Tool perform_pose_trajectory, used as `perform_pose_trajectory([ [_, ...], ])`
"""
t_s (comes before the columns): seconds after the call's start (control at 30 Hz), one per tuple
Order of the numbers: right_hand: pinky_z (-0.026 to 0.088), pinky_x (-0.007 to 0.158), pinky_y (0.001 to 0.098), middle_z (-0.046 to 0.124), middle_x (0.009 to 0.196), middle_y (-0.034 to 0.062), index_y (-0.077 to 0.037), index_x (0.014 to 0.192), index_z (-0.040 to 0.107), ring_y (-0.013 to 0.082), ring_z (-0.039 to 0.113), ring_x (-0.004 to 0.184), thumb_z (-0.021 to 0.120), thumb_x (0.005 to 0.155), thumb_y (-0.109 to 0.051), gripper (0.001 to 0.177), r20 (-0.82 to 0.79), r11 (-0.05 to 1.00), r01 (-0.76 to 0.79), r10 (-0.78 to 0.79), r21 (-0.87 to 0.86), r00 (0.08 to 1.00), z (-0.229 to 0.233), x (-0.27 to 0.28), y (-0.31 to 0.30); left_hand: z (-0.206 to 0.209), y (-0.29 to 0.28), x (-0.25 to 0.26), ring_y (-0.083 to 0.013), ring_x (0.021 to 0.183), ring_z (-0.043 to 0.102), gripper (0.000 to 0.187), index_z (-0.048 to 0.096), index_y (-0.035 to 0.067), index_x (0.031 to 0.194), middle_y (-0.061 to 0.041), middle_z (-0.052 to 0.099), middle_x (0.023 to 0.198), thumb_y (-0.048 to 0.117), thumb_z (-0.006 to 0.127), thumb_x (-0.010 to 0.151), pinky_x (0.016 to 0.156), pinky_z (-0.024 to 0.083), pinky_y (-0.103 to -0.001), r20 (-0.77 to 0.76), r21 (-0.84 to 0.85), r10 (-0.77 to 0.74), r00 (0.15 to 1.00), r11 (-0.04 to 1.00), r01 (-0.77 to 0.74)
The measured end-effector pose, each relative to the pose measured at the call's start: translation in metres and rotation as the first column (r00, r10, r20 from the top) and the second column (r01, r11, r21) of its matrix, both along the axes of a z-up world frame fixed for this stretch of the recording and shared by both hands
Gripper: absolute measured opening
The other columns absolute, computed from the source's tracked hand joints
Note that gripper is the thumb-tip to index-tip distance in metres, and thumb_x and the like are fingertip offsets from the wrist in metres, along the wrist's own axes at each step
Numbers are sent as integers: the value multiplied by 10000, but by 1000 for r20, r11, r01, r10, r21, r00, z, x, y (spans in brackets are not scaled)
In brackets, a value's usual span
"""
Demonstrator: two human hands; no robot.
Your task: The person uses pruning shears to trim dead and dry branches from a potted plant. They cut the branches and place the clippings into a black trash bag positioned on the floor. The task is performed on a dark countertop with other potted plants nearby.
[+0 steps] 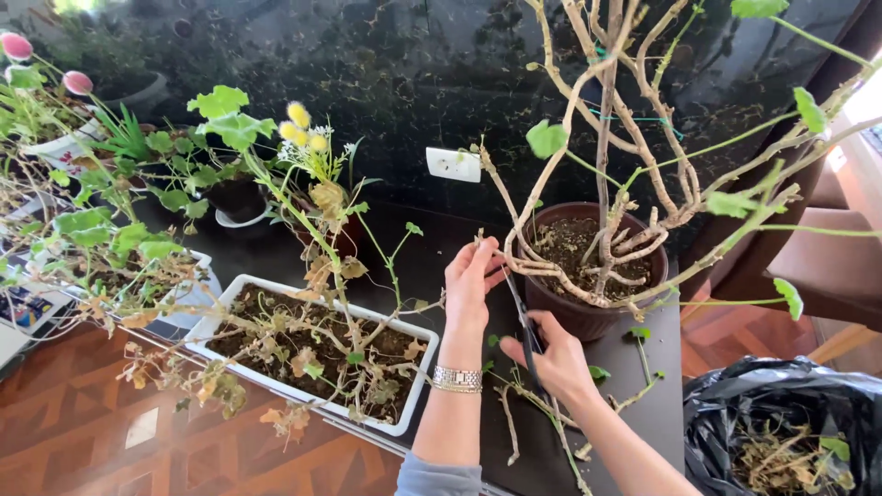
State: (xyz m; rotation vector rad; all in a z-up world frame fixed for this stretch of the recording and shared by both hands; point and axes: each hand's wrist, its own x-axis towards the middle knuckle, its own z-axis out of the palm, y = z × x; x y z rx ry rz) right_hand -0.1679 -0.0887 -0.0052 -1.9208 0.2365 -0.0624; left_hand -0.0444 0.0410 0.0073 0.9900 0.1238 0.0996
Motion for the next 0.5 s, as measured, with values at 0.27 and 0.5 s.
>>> perform_pose_trajectory([
  [0.27, 535, 706, 345, 740, 813, 86, -86, 1311, 665, 205, 703, 804, 902, 738, -516, 754, 82, 996, -39, 32, 83, 996, 1, 32, 12, 22, 0, -16, -239, 864, 728, 159, 763, 62, 989, -78, 708, 959, 207, 711, 949, 810, 661, -459, -64, -20, 4, 998, 1000, -5],
  [0.5, 507, 669, 331, 709, 769, 97, -61, 1232, 706, 208, 674, 761, 906, 768, -441, 631, 138, 991, -82, 68, 104, 988, -8, 41, 3, 23, -2, -16, -230, 836, 747, 187, 729, 35, 995, -127, 744, 922, 202, 643, 1004, 794, 660, -443, -17, -4, -27, 999, 1000, 27],
])
